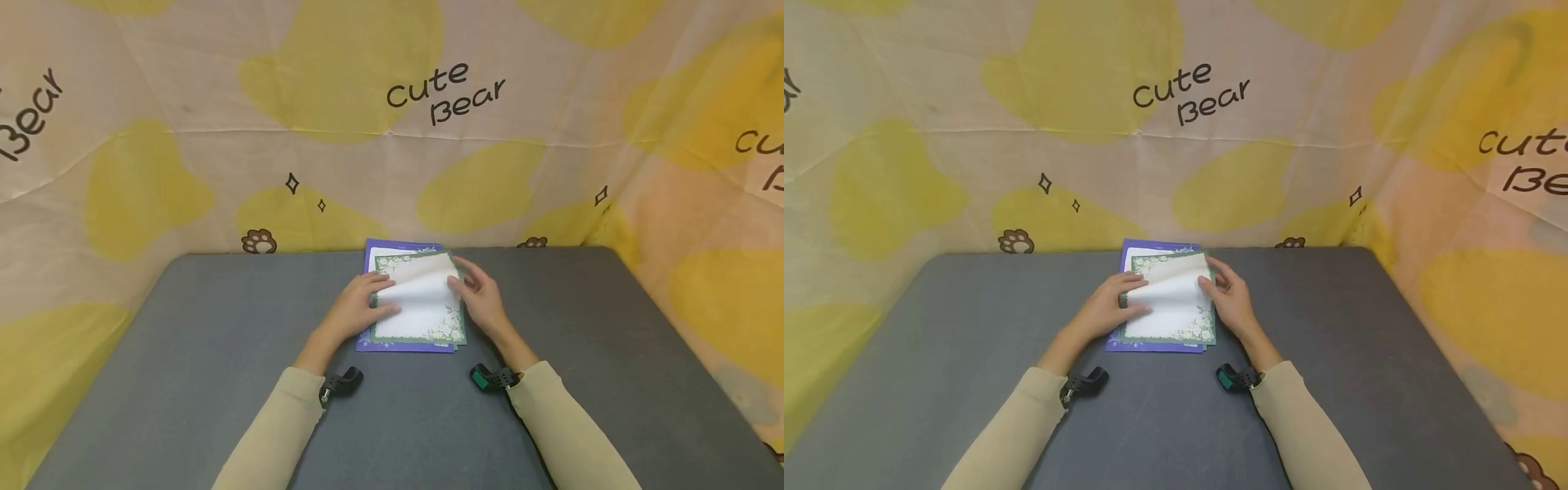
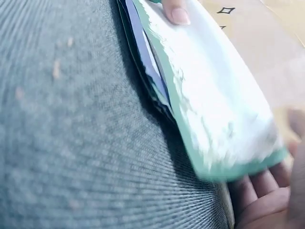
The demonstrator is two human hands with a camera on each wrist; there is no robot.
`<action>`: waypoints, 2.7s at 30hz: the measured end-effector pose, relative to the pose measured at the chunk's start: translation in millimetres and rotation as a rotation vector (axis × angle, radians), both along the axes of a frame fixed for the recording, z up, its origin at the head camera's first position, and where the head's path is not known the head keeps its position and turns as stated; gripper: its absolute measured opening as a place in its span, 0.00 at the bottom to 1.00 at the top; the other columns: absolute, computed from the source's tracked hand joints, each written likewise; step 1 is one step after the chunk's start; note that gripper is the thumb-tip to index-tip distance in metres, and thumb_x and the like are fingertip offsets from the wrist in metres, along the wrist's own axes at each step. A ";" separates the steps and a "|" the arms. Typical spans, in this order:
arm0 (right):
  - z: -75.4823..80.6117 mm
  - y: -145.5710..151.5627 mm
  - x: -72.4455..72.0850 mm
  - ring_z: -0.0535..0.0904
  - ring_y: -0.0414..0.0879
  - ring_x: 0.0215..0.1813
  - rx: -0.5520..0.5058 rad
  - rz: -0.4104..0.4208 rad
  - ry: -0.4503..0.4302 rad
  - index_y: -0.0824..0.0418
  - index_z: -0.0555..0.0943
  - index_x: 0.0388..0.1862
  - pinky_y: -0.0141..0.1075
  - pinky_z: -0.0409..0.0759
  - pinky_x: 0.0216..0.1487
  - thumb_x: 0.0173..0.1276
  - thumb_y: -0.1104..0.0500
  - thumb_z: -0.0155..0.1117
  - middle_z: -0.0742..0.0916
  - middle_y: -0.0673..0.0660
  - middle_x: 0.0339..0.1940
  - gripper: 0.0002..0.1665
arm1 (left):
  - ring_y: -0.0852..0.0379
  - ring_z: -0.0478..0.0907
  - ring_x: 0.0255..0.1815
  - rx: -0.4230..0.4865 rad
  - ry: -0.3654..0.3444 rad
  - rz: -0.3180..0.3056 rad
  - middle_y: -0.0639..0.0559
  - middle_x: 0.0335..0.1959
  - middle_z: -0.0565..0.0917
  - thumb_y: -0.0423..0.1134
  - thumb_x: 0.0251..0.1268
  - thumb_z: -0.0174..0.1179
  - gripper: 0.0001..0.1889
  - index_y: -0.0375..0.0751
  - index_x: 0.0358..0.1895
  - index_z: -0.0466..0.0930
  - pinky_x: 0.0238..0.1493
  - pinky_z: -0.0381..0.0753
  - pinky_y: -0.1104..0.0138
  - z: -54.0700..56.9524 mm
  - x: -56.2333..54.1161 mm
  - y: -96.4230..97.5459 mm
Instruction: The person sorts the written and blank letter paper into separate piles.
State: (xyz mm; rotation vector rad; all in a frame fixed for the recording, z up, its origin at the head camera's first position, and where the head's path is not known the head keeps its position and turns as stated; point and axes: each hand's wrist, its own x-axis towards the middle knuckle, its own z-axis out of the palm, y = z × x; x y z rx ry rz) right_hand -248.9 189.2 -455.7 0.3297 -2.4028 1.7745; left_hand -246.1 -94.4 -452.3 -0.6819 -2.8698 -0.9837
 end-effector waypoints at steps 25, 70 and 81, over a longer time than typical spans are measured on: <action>14.8 95.3 3.0 0.60 0.66 0.80 0.351 -0.072 -0.189 0.61 0.77 0.68 0.67 0.61 0.76 0.73 0.52 0.65 0.72 0.68 0.76 0.28 | 0.44 0.58 0.82 -0.116 -0.027 -0.091 0.45 0.79 0.66 0.62 0.58 0.69 0.41 0.44 0.71 0.73 0.84 0.48 0.49 -5.3 -0.6 -8.2; 9.2 -6.2 12.5 0.56 0.62 0.83 0.815 0.294 0.073 0.57 0.68 0.77 0.62 0.54 0.81 0.62 0.36 0.70 0.67 0.60 0.81 0.50 | 0.44 0.51 0.84 -0.167 -0.036 -0.080 0.46 0.81 0.62 0.67 0.54 0.69 0.45 0.48 0.73 0.71 0.84 0.46 0.47 -8.6 1.8 0.0; 5.3 -8.3 12.7 0.65 0.59 0.80 0.863 0.276 0.151 0.57 0.75 0.72 0.60 0.55 0.82 0.64 0.35 0.69 0.74 0.59 0.77 0.44 | 0.44 0.53 0.84 -0.167 -0.049 -0.047 0.48 0.80 0.63 0.67 0.53 0.69 0.44 0.50 0.73 0.72 0.84 0.48 0.46 -8.6 1.7 0.5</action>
